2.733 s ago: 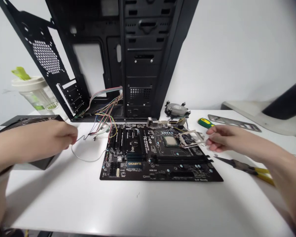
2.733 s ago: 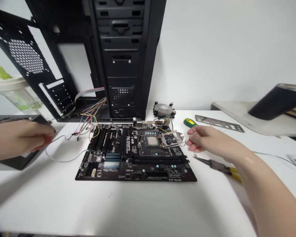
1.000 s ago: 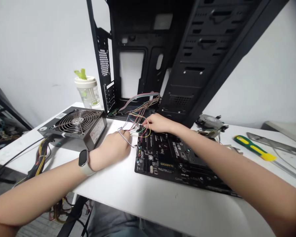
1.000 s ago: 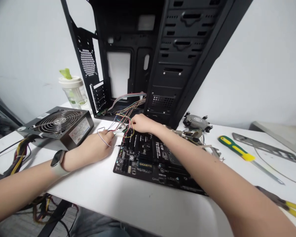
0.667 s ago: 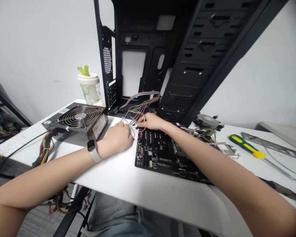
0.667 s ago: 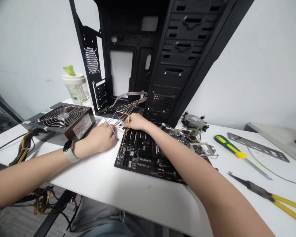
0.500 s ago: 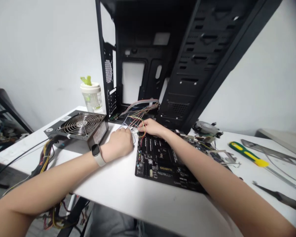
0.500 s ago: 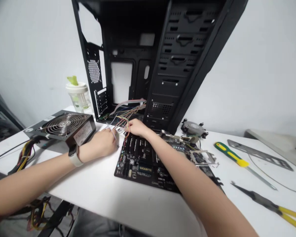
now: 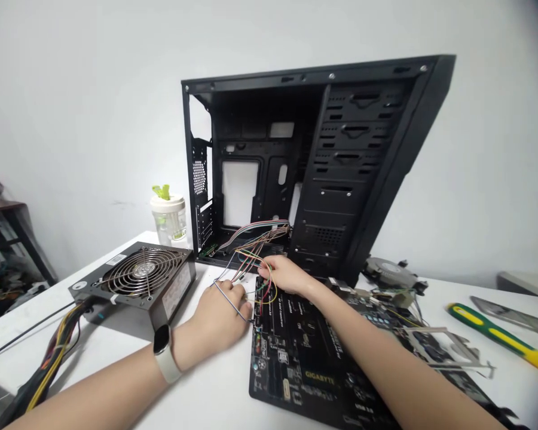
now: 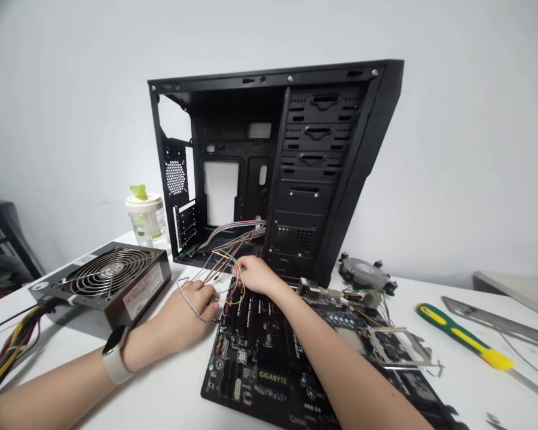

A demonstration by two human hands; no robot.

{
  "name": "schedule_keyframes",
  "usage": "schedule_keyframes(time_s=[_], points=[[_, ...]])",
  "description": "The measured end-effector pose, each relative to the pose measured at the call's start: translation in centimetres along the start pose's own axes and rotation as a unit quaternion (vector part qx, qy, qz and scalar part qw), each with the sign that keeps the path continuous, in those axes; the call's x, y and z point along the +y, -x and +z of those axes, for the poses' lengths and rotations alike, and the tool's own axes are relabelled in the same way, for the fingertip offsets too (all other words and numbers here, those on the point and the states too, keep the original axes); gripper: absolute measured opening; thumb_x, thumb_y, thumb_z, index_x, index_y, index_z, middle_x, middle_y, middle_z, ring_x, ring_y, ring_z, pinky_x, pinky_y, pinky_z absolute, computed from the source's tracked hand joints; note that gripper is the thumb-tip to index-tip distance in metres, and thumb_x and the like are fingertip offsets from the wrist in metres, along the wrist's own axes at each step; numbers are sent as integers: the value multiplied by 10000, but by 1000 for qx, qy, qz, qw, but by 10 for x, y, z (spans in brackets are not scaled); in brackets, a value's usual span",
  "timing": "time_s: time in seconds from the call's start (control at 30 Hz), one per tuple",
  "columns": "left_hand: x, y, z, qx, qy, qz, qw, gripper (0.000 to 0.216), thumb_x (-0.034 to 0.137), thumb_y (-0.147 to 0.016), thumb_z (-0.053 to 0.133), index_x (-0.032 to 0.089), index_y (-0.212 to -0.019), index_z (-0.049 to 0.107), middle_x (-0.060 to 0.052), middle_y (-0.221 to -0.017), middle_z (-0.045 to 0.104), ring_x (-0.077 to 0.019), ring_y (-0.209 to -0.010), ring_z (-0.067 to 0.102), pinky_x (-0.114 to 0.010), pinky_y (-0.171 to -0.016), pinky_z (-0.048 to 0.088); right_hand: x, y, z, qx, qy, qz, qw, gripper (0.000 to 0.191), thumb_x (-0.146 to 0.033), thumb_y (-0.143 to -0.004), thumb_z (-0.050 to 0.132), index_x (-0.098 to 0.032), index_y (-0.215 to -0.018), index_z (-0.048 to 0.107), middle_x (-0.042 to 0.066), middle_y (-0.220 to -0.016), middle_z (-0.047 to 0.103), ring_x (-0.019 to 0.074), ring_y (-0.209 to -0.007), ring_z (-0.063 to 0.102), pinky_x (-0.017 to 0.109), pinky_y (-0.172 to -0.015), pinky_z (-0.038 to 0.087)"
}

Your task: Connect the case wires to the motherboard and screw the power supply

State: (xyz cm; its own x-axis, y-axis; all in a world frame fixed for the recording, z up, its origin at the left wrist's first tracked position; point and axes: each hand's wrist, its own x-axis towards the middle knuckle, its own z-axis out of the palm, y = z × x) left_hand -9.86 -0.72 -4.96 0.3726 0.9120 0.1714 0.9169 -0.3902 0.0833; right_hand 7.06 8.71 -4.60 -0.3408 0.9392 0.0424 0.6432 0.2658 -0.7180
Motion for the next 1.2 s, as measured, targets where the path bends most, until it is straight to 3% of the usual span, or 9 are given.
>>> schedule_keyframes(time_s=[0.2, 0.57, 0.77, 0.93, 1.2], points=[[-2, -4, 7, 13, 58, 22, 998, 195, 217, -891, 455, 165, -879, 643, -93, -866, 674, -222, -837, 625, -351, -794, 489, -9, -3, -2, -3, 26, 8, 1000, 181, -81, -838, 486, -184, -689, 490, 7, -660, 637, 109, -543, 589, 199, -527, 419], [-7, -6, 5, 0, 135, 51, 989, 204, 222, -858, 474, 175, -686, 573, -50, -725, 631, -185, -718, 569, -311, -683, 418, -5, -9, -15, -51, 23, -6, 998, 163, -117, -837, 559, -157, -679, 553, -12, -600, 608, 110, -604, 612, 195, -575, 471], [-7, -8, 5, -17, 206, 27, 978, 204, 308, -815, 517, 179, -660, 540, -14, -642, 568, -148, -606, 484, -288, -591, 353, -7, -4, -19, -39, 25, 0, 999, 85, -66, -757, 622, -133, -705, 635, -17, -578, 584, 107, -582, 548, 225, -612, 453], [-8, -8, 1, -48, 246, 34, 967, 171, 332, -770, 564, 166, -765, 604, 5, -649, 567, -139, -610, 497, -273, -598, 374, -10, 1, -16, 13, 103, -32, 994, 23, -132, -749, 680, -122, -765, 694, 4, -637, 619, 118, -617, 533, 245, -654, 413], [-11, -3, 8, -11, 229, 56, 972, 155, 298, -730, 569, 168, -802, 613, -3, -693, 562, -150, -672, 505, -285, -659, 401, -7, 4, -8, 69, 109, -60, 990, 54, -145, -769, 648, -118, -758, 694, 21, -698, 653, 122, -655, 553, 233, -641, 391]])
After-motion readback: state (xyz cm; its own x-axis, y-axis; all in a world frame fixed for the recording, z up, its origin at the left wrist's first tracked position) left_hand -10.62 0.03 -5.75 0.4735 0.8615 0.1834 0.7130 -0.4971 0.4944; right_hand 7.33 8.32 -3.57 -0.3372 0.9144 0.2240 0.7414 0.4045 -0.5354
